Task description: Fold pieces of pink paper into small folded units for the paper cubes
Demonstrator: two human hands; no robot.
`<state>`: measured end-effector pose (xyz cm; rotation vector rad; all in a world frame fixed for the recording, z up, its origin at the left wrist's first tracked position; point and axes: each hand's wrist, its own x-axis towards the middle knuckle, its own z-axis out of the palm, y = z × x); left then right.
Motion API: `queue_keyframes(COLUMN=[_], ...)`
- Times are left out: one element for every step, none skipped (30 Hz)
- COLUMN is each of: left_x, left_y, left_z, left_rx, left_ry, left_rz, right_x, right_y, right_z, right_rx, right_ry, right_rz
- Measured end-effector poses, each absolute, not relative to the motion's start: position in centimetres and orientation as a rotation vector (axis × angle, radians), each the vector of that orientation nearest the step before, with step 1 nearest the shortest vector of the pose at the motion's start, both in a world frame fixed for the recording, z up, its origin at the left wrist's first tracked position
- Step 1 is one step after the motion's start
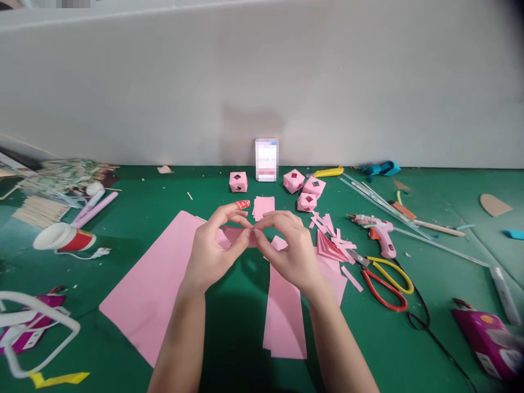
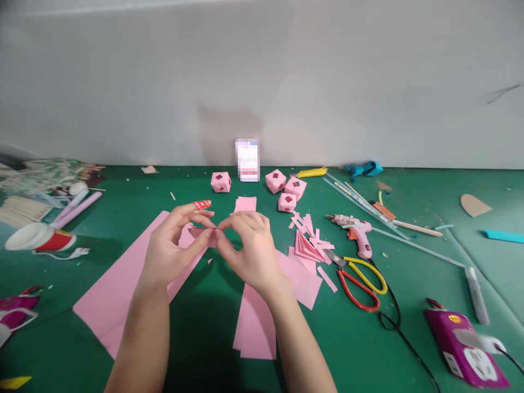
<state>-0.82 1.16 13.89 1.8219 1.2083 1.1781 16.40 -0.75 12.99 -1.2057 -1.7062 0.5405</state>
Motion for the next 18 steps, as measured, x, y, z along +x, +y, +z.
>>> queue_keyframes(left_x=[-0.8,-0.7,-0.6,-0.5,-0.4,-0.4,-0.3,-0.3,-0.4,-0.6,-0.8,-1.1,-1.4,-1.8,-2.2,-2.6,-2.9,-3.0], left_y=[1.1,1.1,1.0,1.0,0.9,0.9,0.8,0.7,0.7,0.7,0.7,0.7,0.7,0.7,0.7,0.6,0.4,0.1], left_z=[13.9,13.9,14.0,14.0,14.0,14.1,14.2,14.3,14.4,14.6,14.8,14.9,15.1,15.3,15.4,15.6,15.8,16.0], left_rx=[1.843,1.869,1.896,1.923,1.944,1.958,1.964,1.963,1.962,1.962,1.961,1.967,1.969,1.976,1.979,1.974,1.937,1.876], left_ry=[1.221,1.234,1.247,1.260,1.272,1.283,1.293,1.299,1.304,1.313,1.328,1.353,1.396,1.447,1.519,1.587,1.624,1.601], left_rz=[1.170,1.160,1.150,1.140,1.131,1.125,1.118,1.118,1.123,1.130,1.143,1.157,1.175,1.211,1.257,1.300,1.331,1.368], right_x=[16.4,16.4,16.5,16.5,16.6,16.7,16.9,17.1,17.4,17.7,18.0,18.4,18.8,19.3,19.7,20.1,20.5,20.8], right_y=[-0.8,-0.8,-0.8,-0.8,-0.9,-0.9,-0.9,-1.0,-1.1,-1.2,-1.4,-1.6,-1.8,-2.1,-2.4,-2.7,-3.1,-3.4], right_z=[13.0,13.0,13.1,13.1,13.2,13.3,13.4,13.6,13.8,14.1,14.3,14.6,14.9,15.3,15.6,16.0,16.3,16.7], right_rx=[-1.204,-1.202,-1.198,-1.192,-1.187,-1.182,-1.177,-1.173,-1.170,-1.165,-1.160,-1.154,-1.149,-1.141,-1.129,-1.113,-1.095,-1.080], right_ry=[-1.712,-1.720,-1.727,-1.732,-1.733,-1.729,-1.719,-1.704,-1.685,-1.665,-1.643,-1.620,-1.591,-1.556,-1.515,-1.473,-1.435,-1.412], right_rz=[0.531,0.521,0.511,0.502,0.493,0.484,0.477,0.471,0.465,0.457,0.447,0.436,0.424,0.411,0.398,0.387,0.377,0.373])
